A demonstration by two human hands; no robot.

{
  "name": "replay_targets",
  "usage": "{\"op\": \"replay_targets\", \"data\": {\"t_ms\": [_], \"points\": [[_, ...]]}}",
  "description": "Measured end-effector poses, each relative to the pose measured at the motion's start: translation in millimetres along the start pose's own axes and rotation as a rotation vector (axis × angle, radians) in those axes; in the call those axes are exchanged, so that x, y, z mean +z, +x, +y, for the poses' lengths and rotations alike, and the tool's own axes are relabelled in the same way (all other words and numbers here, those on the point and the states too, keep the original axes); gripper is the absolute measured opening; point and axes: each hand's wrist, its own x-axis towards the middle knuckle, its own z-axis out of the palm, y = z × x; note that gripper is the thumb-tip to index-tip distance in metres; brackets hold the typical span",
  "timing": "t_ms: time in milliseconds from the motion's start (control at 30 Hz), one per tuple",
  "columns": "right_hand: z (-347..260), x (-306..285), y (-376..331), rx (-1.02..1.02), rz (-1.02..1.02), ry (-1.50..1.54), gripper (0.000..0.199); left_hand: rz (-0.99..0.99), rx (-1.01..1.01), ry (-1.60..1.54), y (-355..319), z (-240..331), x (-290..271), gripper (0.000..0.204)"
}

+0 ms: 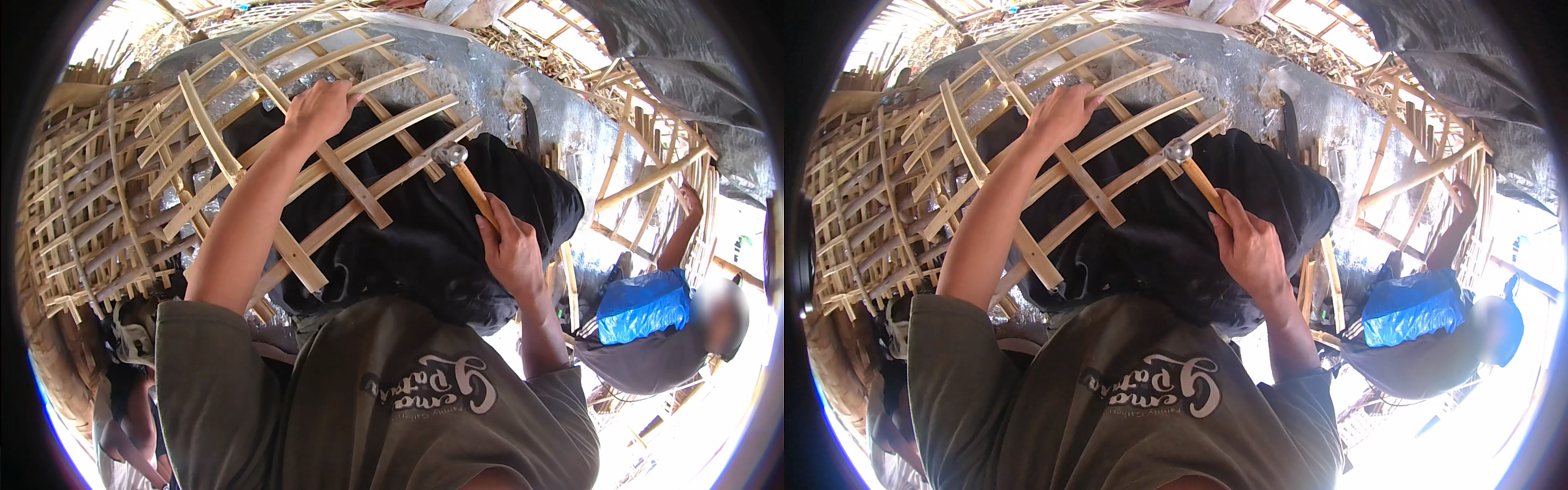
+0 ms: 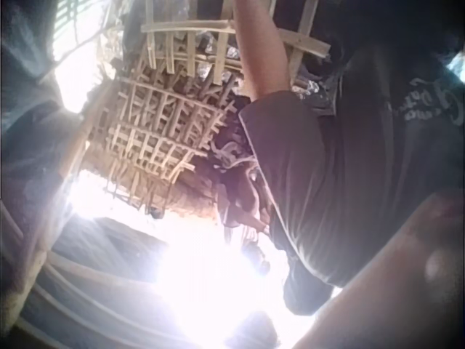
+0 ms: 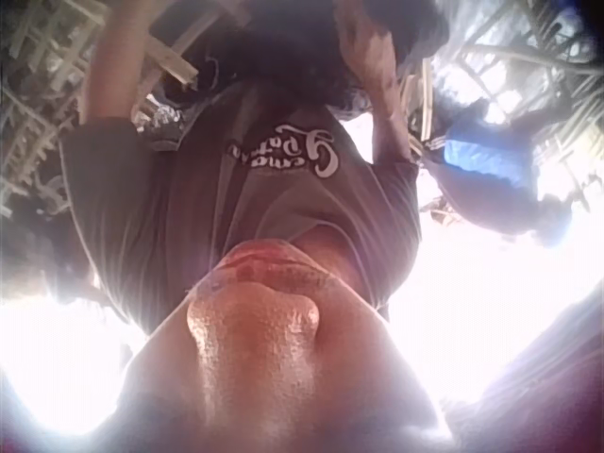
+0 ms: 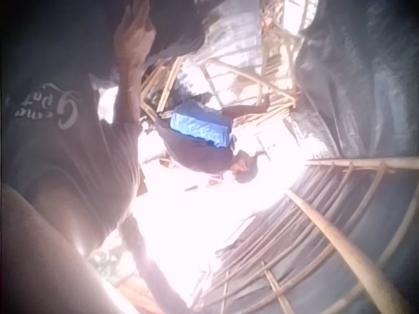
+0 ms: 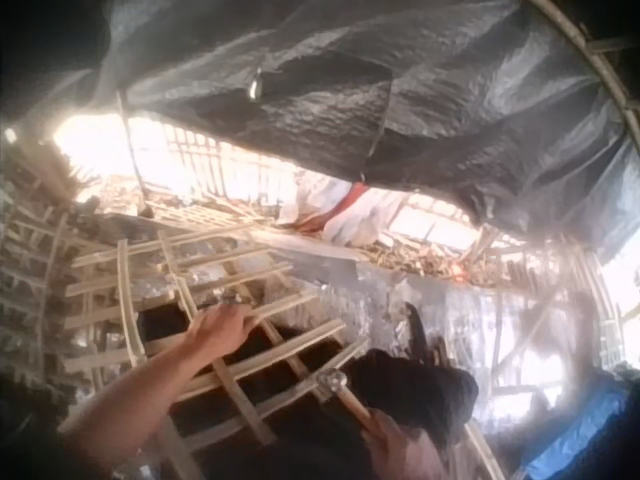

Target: The person hammers nails into a wooden lattice frame using a hammer, then lifts and repositions the frame to continue nailing. The work is performed on a black tarp-covered surface with another person visible in the background.

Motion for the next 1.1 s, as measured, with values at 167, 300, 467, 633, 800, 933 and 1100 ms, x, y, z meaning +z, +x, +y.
{"op": "replay_targets", "data": {"t_ms": [167, 300, 467, 633, 800, 933, 1100], "points": [[1, -2, 2, 0.031, 0.068, 0.026, 0.029, 0.077, -0.015, -0.021, 7, -1, -6, 0.037], [-3, -6, 12, 0.050, 0.087, 0.041, 0.029, 0.158, -0.066, -0.057, 20, -12, -9, 0.038], [-6, 2, 18, 0.041, 0.107, 0.096, 0.031, 0.194, -0.157, 0.055, 28, -11, -5, 0.039], [-19, 33, 27, 0.081, 0.060, 0.210, 0.037, 0.160, -0.174, 0.086, 24, -11, 1, 0.041], [-20, 73, 54, 0.083, 0.079, 0.243, 0.041, 0.129, -0.186, 0.116, 24, -8, 2, 0.042], [-11, 98, 87, 0.057, 0.135, 0.218, 0.044, 0.134, -0.212, 0.110, 22, -8, 0, 0.043], [-8, 112, 92, 0.077, 0.117, 0.249, 0.046, 0.096, -0.199, 0.061, 26, -7, 1, 0.043]]}}
